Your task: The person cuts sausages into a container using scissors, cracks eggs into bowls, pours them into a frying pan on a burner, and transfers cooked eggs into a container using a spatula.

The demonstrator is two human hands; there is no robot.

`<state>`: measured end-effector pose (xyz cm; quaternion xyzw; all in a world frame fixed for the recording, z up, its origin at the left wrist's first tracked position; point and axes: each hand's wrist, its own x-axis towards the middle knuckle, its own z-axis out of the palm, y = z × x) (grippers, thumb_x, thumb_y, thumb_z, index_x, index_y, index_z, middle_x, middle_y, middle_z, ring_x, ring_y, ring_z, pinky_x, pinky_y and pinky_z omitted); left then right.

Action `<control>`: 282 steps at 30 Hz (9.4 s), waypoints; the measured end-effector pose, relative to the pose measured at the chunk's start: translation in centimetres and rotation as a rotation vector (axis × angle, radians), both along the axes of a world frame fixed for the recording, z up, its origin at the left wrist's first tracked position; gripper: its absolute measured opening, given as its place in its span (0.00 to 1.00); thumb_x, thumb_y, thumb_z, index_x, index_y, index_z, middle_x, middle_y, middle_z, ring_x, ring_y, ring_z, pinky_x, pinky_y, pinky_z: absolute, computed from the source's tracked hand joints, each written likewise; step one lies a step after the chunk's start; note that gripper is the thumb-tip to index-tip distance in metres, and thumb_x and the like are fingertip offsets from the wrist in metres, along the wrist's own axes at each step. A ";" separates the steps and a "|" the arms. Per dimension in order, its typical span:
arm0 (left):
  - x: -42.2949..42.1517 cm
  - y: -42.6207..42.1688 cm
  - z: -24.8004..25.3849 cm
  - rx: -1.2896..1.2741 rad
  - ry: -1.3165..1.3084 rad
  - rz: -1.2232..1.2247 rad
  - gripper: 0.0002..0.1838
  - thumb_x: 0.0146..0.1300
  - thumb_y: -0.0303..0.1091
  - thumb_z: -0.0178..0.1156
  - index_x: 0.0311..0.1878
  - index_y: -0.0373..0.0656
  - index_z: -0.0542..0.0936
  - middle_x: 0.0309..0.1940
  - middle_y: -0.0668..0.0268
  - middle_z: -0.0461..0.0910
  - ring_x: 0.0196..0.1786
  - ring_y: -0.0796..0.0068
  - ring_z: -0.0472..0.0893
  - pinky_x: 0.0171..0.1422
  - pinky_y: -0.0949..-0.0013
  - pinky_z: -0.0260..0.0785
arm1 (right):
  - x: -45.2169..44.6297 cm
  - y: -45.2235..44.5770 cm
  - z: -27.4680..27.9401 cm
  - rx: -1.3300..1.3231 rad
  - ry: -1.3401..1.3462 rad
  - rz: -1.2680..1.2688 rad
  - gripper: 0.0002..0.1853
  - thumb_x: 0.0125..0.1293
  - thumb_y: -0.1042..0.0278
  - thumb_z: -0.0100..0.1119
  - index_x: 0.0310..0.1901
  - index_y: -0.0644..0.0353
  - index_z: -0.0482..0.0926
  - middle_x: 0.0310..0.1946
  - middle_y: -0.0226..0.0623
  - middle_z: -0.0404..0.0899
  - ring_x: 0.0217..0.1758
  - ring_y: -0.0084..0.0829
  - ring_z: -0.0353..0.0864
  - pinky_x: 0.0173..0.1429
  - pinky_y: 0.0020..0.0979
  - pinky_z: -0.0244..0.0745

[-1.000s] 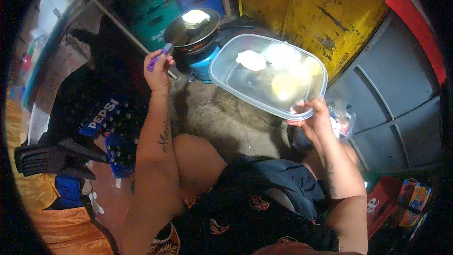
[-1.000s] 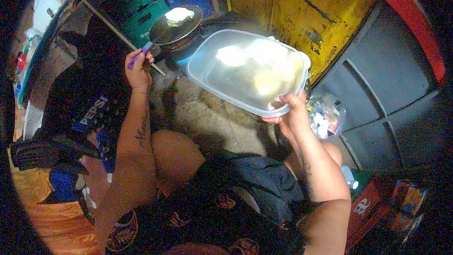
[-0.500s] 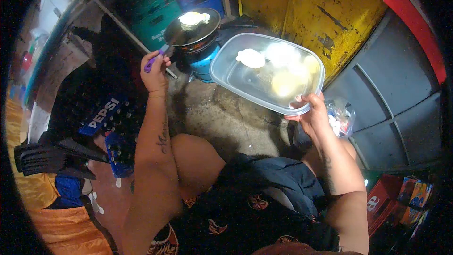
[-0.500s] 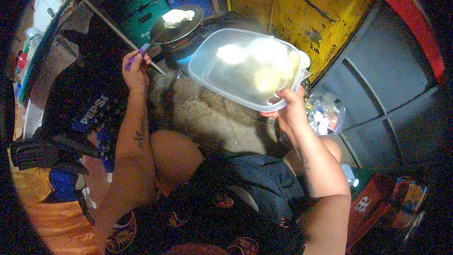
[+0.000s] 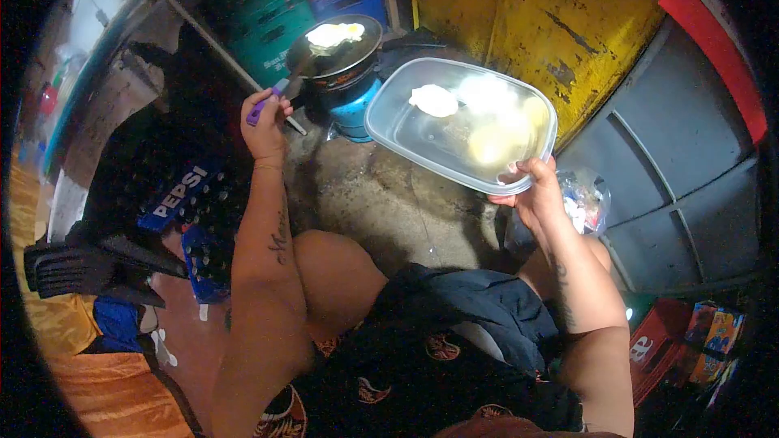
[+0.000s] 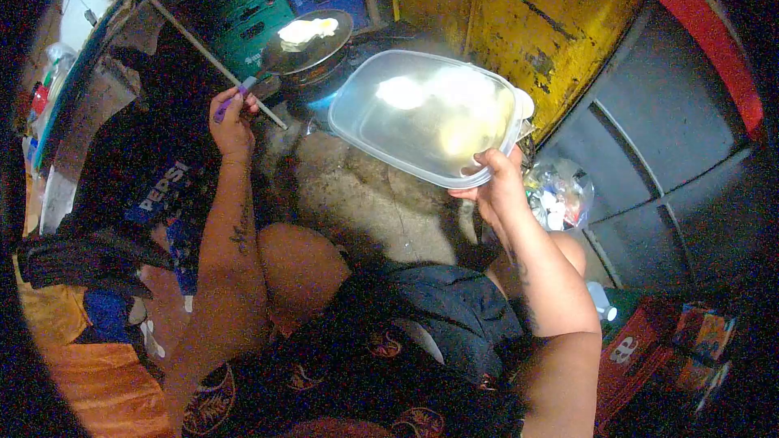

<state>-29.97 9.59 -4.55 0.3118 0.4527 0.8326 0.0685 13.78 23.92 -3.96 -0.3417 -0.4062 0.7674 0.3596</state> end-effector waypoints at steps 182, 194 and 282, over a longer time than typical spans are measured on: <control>2.2 9.9 -0.4 0.039 -0.463 0.081 0.11 0.66 0.29 0.60 0.49 0.41 0.71 0.35 0.57 0.78 0.28 0.66 0.81 0.32 0.68 0.79 | 3.9 0.8 -0.9 -0.100 0.049 -0.113 0.29 0.53 0.65 0.56 0.58 0.59 0.62 0.39 0.47 0.74 0.33 0.43 0.82 0.30 0.48 0.87; 0.9 8.6 -1.9 0.113 -0.394 0.060 0.10 0.67 0.28 0.59 0.47 0.40 0.71 0.35 0.54 0.79 0.27 0.65 0.81 0.30 0.65 0.80 | 3.9 0.6 -0.4 -0.065 0.033 -0.166 0.33 0.51 0.66 0.57 0.61 0.55 0.60 0.40 0.44 0.73 0.35 0.41 0.81 0.27 0.46 0.87; 0.4 0.5 1.8 0.062 -0.264 0.182 0.09 0.68 0.31 0.55 0.48 0.41 0.73 0.37 0.56 0.79 0.34 0.60 0.82 0.32 0.67 0.74 | -1.0 1.1 -2.1 -0.027 0.051 -0.115 0.32 0.51 0.66 0.55 0.60 0.56 0.60 0.43 0.47 0.73 0.33 0.43 0.82 0.27 0.48 0.86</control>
